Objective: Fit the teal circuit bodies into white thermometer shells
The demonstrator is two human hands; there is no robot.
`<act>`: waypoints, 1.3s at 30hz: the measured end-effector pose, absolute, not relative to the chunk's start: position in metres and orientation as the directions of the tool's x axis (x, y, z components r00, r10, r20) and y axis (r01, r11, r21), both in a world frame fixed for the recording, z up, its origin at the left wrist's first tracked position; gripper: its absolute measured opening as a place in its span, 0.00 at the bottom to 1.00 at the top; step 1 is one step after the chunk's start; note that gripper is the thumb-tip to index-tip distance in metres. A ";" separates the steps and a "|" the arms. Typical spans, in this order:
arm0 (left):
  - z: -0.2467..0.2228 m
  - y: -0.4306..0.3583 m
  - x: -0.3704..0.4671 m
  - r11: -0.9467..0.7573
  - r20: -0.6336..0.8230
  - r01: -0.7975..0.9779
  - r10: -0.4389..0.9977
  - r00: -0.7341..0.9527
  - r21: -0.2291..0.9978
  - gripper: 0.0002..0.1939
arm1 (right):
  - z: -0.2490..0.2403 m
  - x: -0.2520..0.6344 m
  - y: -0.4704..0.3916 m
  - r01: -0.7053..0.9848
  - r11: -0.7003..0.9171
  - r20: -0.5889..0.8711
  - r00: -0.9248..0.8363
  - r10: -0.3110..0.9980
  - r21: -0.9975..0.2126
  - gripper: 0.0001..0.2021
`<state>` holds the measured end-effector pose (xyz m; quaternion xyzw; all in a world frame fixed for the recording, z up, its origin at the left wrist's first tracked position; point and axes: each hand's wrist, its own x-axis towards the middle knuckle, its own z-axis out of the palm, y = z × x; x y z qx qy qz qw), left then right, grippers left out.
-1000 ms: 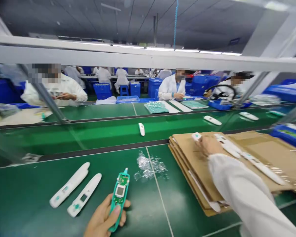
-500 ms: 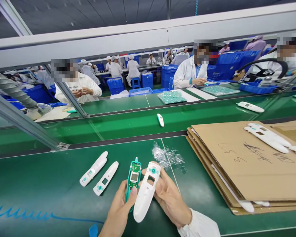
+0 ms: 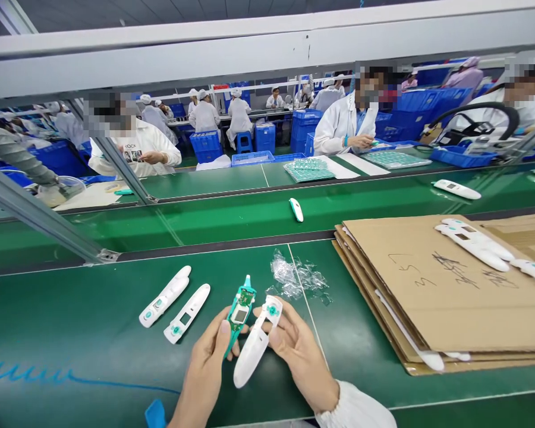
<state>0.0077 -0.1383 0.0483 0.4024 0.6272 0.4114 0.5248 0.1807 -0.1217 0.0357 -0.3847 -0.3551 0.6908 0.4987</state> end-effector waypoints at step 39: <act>0.024 -0.161 0.021 -0.165 0.145 0.711 0.985 0.089 0.684 0.22 | 0.033 0.170 -0.117 -0.558 -0.322 -0.251 -0.202 0.947 -0.764 0.15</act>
